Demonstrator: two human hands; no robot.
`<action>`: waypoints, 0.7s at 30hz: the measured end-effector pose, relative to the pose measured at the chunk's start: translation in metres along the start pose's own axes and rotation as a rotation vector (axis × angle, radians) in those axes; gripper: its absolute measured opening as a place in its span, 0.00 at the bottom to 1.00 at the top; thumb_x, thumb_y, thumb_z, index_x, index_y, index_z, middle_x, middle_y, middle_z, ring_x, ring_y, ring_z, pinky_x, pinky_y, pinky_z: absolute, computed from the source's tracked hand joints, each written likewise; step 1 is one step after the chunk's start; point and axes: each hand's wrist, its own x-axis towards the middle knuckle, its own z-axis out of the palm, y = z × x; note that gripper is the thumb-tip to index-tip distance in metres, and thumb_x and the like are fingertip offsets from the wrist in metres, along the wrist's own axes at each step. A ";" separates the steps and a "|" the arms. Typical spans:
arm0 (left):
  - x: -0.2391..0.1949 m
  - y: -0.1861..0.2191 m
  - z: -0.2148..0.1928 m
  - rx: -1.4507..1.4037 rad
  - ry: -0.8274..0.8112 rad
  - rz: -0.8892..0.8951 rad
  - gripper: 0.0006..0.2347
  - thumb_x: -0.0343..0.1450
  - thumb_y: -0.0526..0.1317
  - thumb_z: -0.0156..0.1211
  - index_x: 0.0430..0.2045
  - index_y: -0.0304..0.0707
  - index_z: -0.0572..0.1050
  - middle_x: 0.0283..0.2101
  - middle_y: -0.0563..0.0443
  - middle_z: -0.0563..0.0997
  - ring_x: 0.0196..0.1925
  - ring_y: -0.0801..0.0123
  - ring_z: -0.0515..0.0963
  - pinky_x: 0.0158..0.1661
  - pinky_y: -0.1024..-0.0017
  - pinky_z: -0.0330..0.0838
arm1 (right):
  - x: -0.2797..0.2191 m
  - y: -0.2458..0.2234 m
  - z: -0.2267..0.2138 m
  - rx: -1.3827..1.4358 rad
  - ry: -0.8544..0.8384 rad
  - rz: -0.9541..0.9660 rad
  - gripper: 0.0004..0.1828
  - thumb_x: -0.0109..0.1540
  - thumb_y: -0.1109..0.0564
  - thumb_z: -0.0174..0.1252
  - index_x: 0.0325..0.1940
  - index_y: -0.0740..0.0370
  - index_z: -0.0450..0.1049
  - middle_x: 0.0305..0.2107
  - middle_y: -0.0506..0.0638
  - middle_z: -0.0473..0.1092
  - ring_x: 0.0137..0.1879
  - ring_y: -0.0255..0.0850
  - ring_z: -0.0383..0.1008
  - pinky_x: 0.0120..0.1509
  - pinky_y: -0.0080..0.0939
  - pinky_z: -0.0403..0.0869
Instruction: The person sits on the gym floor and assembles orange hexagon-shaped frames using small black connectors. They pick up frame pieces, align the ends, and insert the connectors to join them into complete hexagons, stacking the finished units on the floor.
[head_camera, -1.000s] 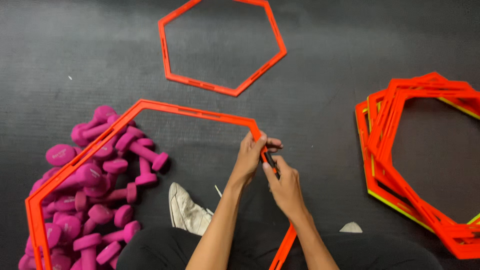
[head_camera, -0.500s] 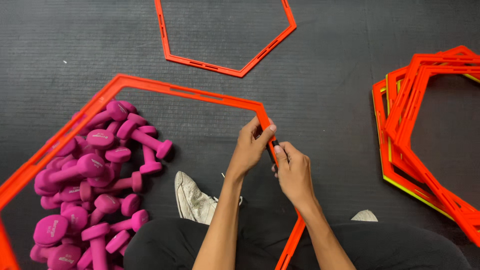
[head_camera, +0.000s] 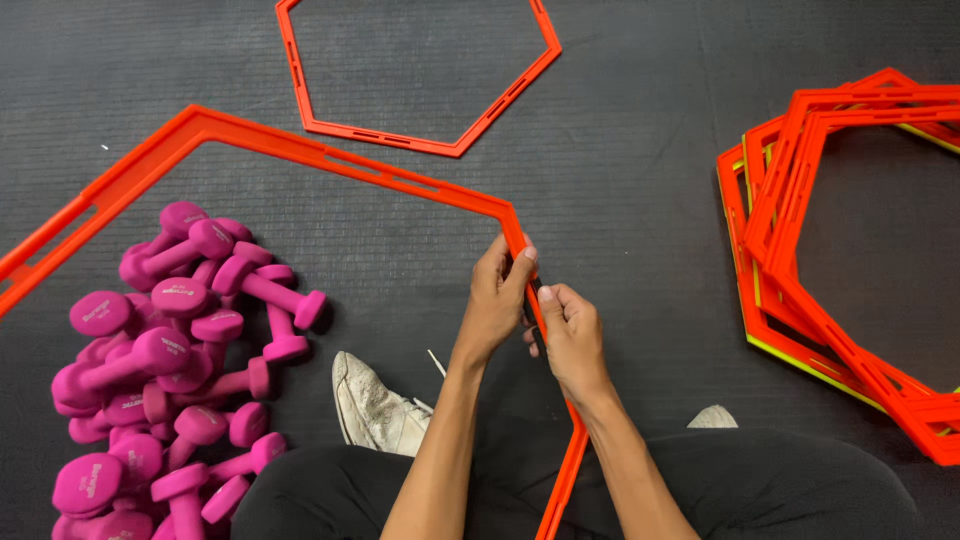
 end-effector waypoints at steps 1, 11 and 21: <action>-0.003 0.006 0.000 -0.010 0.011 -0.013 0.06 0.78 0.38 0.53 0.33 0.36 0.73 0.26 0.51 0.74 0.32 0.69 0.74 0.33 0.68 0.74 | 0.001 0.002 -0.001 0.060 -0.024 0.027 0.18 0.71 0.53 0.49 0.36 0.68 0.76 0.22 0.62 0.73 0.22 0.42 0.74 0.23 0.36 0.75; 0.010 -0.072 0.011 -0.503 0.183 -0.089 0.06 0.81 0.40 0.44 0.35 0.43 0.63 0.34 0.55 0.67 0.31 0.77 0.66 0.36 0.77 0.67 | -0.037 0.001 -0.010 -0.827 -0.020 -0.456 0.26 0.64 0.54 0.58 0.64 0.62 0.61 0.52 0.59 0.74 0.48 0.60 0.78 0.44 0.56 0.75; 0.006 -0.057 0.006 -0.482 0.319 -0.239 0.06 0.81 0.39 0.41 0.35 0.40 0.64 0.34 0.53 0.66 0.33 0.73 0.70 0.36 0.71 0.79 | -0.039 0.039 -0.009 -1.155 0.050 -0.684 0.15 0.68 0.55 0.59 0.54 0.66 0.66 0.27 0.50 0.68 0.20 0.42 0.72 0.18 0.41 0.69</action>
